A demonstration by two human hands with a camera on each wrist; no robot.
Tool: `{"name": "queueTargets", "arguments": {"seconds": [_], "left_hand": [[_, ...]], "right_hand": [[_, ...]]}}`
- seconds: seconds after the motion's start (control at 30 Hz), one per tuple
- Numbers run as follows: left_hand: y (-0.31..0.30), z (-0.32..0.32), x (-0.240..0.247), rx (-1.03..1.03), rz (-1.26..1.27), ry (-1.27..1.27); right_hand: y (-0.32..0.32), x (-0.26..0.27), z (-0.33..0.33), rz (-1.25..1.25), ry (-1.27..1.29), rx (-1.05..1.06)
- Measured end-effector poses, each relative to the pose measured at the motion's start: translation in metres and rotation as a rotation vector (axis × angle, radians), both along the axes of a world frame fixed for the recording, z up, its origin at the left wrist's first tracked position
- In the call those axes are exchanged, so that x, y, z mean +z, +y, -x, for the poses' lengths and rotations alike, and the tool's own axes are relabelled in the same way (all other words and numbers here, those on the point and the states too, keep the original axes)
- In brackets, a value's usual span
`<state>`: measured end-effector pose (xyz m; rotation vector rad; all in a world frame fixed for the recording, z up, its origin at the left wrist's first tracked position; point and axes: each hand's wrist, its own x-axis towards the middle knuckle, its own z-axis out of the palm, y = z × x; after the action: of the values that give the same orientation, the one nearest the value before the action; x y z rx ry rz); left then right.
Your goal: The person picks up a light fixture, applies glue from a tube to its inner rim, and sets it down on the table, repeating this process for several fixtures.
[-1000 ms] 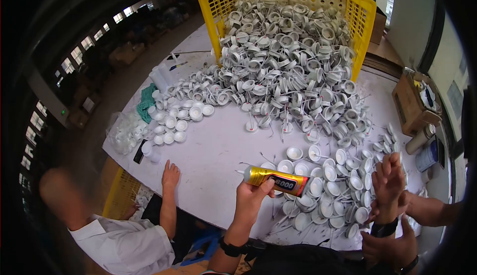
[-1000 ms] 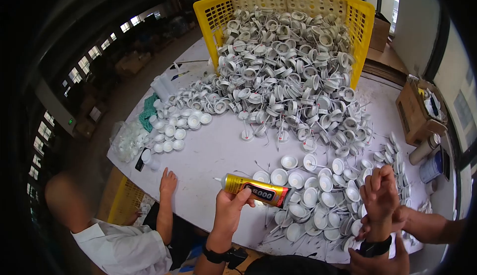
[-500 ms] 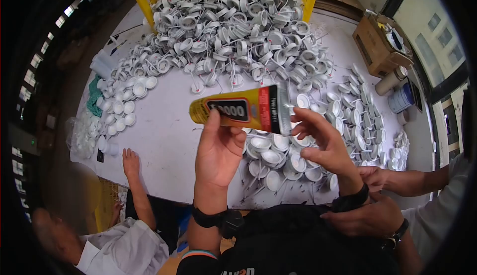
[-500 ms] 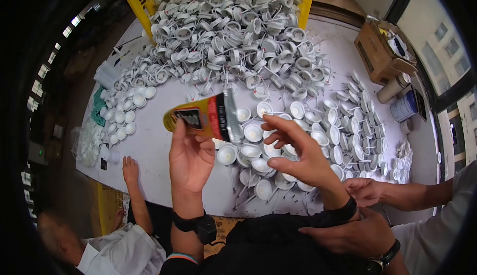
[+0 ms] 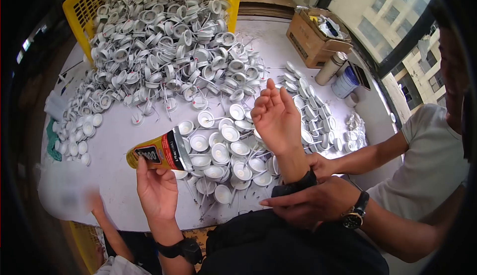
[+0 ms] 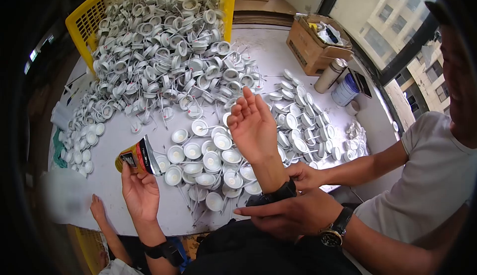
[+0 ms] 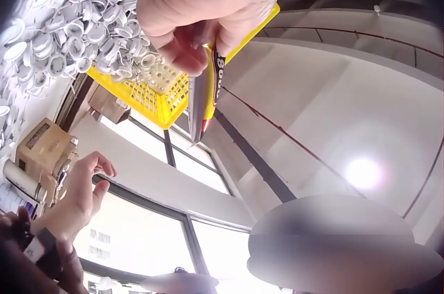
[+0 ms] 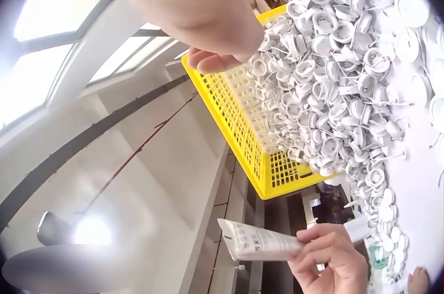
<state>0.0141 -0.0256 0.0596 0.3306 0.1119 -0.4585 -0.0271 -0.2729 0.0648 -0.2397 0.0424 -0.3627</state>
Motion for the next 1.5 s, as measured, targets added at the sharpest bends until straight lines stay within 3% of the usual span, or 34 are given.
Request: {"name": "queueTargets", "arguments": {"seconds": [0.03,0.07,0.57,0.7,0.77,0.9,0.93,1.0,1.13,1.2,1.27,1.37,1.5], "left_hand": [[0.000,0.001,0.000,0.015,-0.026,-0.014],[0.000,0.002,0.000,0.031,-0.054,-0.027],[0.005,0.007,-0.003,0.050,-0.043,0.018],[0.000,0.004,-0.011,0.004,-0.010,0.042],[0.000,-0.002,-0.026,-0.029,0.002,0.018],[-0.022,-0.011,-0.023,-0.095,0.007,-0.006],[-0.027,-0.010,-0.024,-0.093,-0.012,-0.009],[-0.040,-0.009,-0.025,-0.104,-0.061,-0.092],[-0.051,-0.004,-0.006,-0.183,-0.110,-0.151],[-0.056,-0.008,-0.006,-0.206,-0.085,-0.151],[-0.060,-0.012,-0.004,-0.207,-0.080,-0.148],[-0.070,-0.015,-0.004,-0.230,-0.059,-0.156],[-0.084,-0.015,-0.005,-0.316,-0.086,-0.161]], "right_hand": [[-0.008,-0.005,-0.004,-0.045,-0.242,0.091],[-0.016,-0.009,-0.001,-0.043,-0.246,0.087],[-0.038,0.001,-0.006,-0.424,0.002,-0.094],[-0.040,-0.017,-0.003,-0.285,0.005,-0.181],[-0.044,-0.028,-0.005,-0.130,-0.219,-0.081],[-0.011,-0.007,-0.006,-0.078,0.107,-0.014],[-0.007,-0.016,-0.007,0.002,-0.023,0.117],[0.007,-0.009,-0.005,0.091,0.124,0.107],[0.021,-0.009,0.000,0.221,0.105,0.043],[0.035,-0.002,0.004,0.424,0.260,0.043],[0.029,-0.012,0.006,0.461,0.175,0.115],[0.032,-0.010,0.010,0.783,0.276,0.104],[0.050,0.002,0.012,0.683,0.172,0.129]]}}
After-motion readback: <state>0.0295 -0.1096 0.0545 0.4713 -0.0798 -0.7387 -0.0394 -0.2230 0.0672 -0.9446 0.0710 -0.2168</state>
